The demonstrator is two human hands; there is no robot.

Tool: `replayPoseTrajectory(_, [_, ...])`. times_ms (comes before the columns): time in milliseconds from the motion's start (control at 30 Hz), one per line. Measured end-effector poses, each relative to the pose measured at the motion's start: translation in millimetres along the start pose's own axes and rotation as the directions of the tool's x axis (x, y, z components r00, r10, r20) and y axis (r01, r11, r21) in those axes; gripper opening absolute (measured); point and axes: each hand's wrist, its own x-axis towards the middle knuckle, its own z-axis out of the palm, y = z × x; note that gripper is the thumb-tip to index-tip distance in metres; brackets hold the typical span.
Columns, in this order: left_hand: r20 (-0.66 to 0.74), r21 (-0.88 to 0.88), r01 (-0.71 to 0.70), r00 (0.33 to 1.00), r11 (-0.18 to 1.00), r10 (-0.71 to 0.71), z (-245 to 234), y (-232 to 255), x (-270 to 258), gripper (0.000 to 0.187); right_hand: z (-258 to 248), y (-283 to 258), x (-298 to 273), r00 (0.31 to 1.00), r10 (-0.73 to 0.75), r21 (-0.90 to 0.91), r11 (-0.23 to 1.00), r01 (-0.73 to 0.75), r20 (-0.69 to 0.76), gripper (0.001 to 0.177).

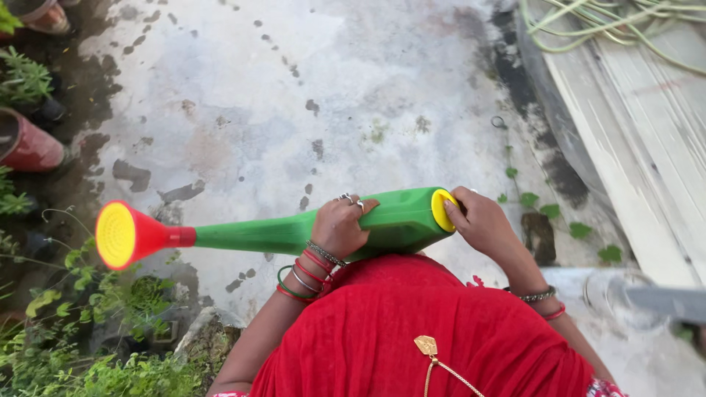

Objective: The person fills a green watering can at an outdoor faucet and pours water onto the soil of potted plants in a garden area.

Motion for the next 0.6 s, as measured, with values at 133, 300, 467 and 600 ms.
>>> replayPoseTrajectory(133, [-0.079, 0.019, 0.122, 0.990, 0.992, -0.120, -6.3, -50.3, 65.7, 0.038, -28.2, -6.5, 118.8, 0.946, -0.298, -0.059, 0.950, 0.307, 0.127, 0.018])
replayPoseTrajectory(300, [-0.176, 0.002, 0.377, 0.912, 0.926, -0.370, -4.6, -137.8, 140.5, 0.029, -32.2, -2.2, 269.7, 0.894, -0.449, 0.021, 0.894, 0.448, -0.001, 0.017])
replayPoseTrajectory(467, [-0.237, -0.004, 0.456, 0.864, 0.890, -0.444, -1.5, -252.0, 251.4, 0.034, -13.4, -6.4, 433.8, 0.927, -0.371, 0.018, 0.929, 0.371, 0.053, 0.021])
replayPoseTrajectory(600, [-0.213, 0.001, 0.465, 0.865, 0.885, -0.454, -14.0, -328.3, 365.0, 0.034, -11.4, -20.6, 552.9, 0.945, -0.325, 0.012, 0.946, 0.325, 0.042, 0.024])
